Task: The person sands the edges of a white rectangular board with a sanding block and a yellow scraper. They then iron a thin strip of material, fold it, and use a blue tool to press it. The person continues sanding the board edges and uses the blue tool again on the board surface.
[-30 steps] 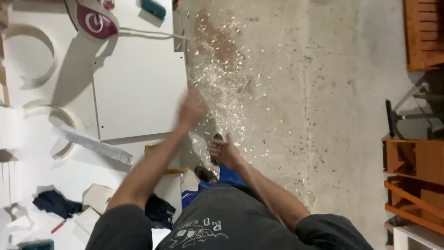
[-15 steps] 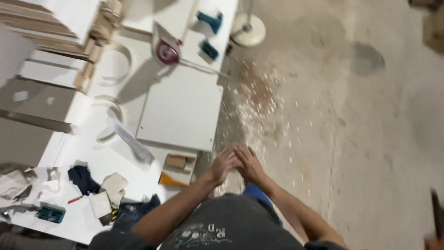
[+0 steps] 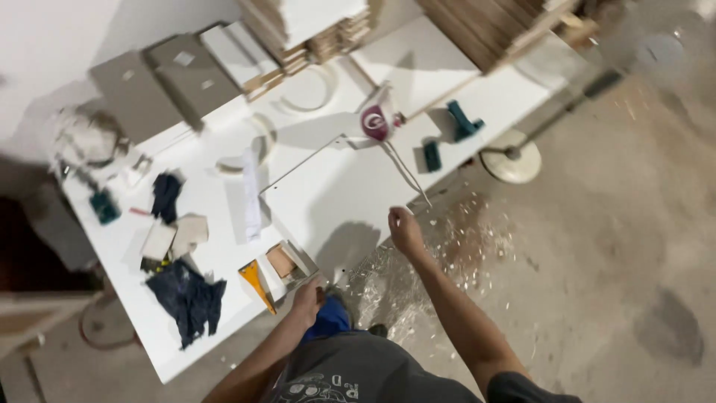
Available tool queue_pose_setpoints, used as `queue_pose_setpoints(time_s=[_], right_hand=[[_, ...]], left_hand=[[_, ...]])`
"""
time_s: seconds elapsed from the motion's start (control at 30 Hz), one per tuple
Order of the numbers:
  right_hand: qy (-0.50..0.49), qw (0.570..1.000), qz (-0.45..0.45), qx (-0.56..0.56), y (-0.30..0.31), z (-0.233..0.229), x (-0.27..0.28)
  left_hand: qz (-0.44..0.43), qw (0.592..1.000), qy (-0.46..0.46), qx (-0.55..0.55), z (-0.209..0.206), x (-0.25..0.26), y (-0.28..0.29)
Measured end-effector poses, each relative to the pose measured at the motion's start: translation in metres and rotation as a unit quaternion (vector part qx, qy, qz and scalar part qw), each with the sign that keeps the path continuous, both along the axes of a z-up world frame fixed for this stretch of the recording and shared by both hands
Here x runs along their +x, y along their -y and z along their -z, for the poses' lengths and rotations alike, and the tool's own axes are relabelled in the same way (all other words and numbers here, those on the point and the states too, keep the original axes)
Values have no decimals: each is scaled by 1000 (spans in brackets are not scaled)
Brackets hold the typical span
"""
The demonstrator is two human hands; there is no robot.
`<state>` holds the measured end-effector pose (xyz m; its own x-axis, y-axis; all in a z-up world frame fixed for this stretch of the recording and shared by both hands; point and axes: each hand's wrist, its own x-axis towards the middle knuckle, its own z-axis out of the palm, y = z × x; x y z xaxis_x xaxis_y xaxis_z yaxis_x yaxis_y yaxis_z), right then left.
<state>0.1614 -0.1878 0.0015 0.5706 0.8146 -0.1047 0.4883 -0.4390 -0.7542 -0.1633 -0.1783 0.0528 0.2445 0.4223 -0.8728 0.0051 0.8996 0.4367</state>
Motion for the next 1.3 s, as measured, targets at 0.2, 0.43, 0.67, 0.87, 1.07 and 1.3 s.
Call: queue_pose_setpoints(time_s=[0.2,0.43,0.67,0.87,1.07,1.3], right_hand=[[136,988,-46,-58,-95,-9,49],[71,985,-90,-130,-137,20,67],[-58,967,-103,-227,-160,-61,61],[-146,969,-142,-142,-167,-171,57],[-165,938,-306,-13,-215,-176,80],[-119,930,-346,-26,-246,-106,89]], left_hand=[[-158,987,6,12,-46,53,-11],[-125,990,-61,38,37,62,-14],[402,820,-318,253,13,80,-31],[41,954,-237,181,-58,85,-30],[25,883,-368,290,-95,62,-110],[-18,864,-389,321,-17,49,-145]])
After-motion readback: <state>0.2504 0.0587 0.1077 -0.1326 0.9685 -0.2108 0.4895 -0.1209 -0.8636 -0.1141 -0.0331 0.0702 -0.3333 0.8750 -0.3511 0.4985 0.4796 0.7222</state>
